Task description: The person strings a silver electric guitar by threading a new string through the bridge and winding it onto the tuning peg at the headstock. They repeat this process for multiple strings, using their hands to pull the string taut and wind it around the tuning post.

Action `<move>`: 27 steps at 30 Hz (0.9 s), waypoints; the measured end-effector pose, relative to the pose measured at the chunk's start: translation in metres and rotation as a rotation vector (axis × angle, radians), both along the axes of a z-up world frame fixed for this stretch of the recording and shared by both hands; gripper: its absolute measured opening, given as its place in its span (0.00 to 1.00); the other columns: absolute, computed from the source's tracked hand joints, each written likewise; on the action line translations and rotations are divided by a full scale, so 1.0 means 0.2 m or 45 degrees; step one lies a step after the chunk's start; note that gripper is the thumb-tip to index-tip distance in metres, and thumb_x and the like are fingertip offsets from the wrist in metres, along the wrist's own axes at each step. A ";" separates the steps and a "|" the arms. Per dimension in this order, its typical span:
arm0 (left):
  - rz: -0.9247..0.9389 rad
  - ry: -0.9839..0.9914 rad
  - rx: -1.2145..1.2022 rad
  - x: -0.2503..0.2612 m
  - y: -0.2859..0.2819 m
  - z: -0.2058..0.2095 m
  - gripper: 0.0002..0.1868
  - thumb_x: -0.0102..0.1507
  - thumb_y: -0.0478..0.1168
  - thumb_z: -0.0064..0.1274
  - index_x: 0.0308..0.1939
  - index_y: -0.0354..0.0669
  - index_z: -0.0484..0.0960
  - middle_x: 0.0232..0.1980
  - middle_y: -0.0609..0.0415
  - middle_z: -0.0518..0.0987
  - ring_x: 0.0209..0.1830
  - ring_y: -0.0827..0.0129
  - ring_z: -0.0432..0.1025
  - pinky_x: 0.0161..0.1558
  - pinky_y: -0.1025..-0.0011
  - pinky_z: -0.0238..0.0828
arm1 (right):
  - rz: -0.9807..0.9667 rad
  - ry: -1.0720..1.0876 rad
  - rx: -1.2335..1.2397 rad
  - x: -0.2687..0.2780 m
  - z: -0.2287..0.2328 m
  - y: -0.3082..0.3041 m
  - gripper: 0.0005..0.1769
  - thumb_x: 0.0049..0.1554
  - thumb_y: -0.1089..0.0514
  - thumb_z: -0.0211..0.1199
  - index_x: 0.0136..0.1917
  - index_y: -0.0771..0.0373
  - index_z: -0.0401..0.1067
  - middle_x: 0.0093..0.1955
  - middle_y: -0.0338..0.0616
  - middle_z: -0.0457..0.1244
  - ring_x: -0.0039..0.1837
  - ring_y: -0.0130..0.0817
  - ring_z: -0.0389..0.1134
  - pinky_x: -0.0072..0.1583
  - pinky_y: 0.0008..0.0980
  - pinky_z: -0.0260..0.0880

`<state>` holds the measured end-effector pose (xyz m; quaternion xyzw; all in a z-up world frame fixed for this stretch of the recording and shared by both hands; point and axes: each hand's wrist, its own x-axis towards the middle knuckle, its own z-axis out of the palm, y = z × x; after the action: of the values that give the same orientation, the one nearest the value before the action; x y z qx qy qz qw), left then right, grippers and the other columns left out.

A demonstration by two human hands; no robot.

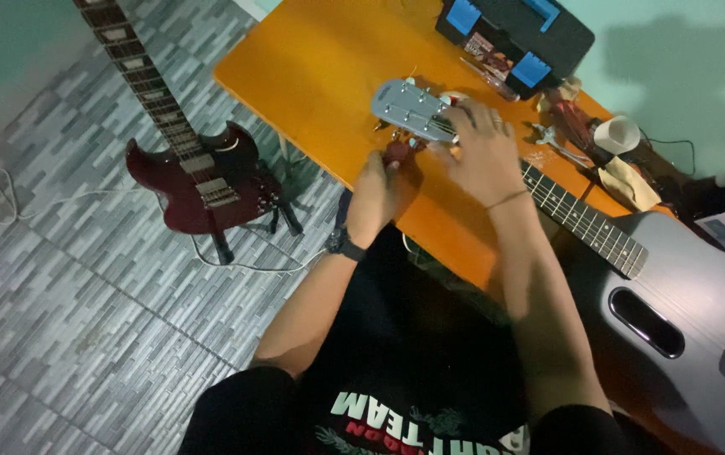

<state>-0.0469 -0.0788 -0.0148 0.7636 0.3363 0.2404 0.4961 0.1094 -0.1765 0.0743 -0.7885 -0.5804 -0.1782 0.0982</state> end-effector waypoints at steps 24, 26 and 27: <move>-0.207 0.611 0.826 0.07 0.14 0.00 0.20 0.73 0.43 0.46 0.60 0.26 0.66 0.31 0.51 0.81 0.26 0.65 0.79 0.19 0.74 0.73 | -0.216 0.222 -0.109 0.04 0.04 -0.38 0.30 0.66 0.44 0.61 0.76 0.58 0.67 0.56 0.59 0.67 0.56 0.66 0.72 0.60 0.64 0.70; -0.164 0.536 0.780 0.06 0.13 0.00 0.21 0.72 0.41 0.47 0.60 0.25 0.66 0.30 0.48 0.80 0.25 0.60 0.79 0.19 0.71 0.73 | -0.245 0.217 -0.128 0.03 0.05 -0.38 0.30 0.66 0.42 0.60 0.76 0.56 0.67 0.56 0.57 0.67 0.55 0.64 0.73 0.60 0.61 0.71; -0.116 0.461 0.728 0.05 0.13 0.00 0.21 0.70 0.39 0.49 0.59 0.24 0.65 0.28 0.45 0.80 0.25 0.54 0.79 0.18 0.69 0.74 | -0.267 0.209 -0.151 0.02 0.06 -0.37 0.31 0.66 0.41 0.59 0.76 0.55 0.67 0.56 0.55 0.67 0.55 0.62 0.73 0.61 0.58 0.71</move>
<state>-0.0362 -0.0529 -0.0152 0.9163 0.3034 0.1628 0.2045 0.1140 -0.2513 0.0853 -0.8611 -0.4945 -0.0878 0.0793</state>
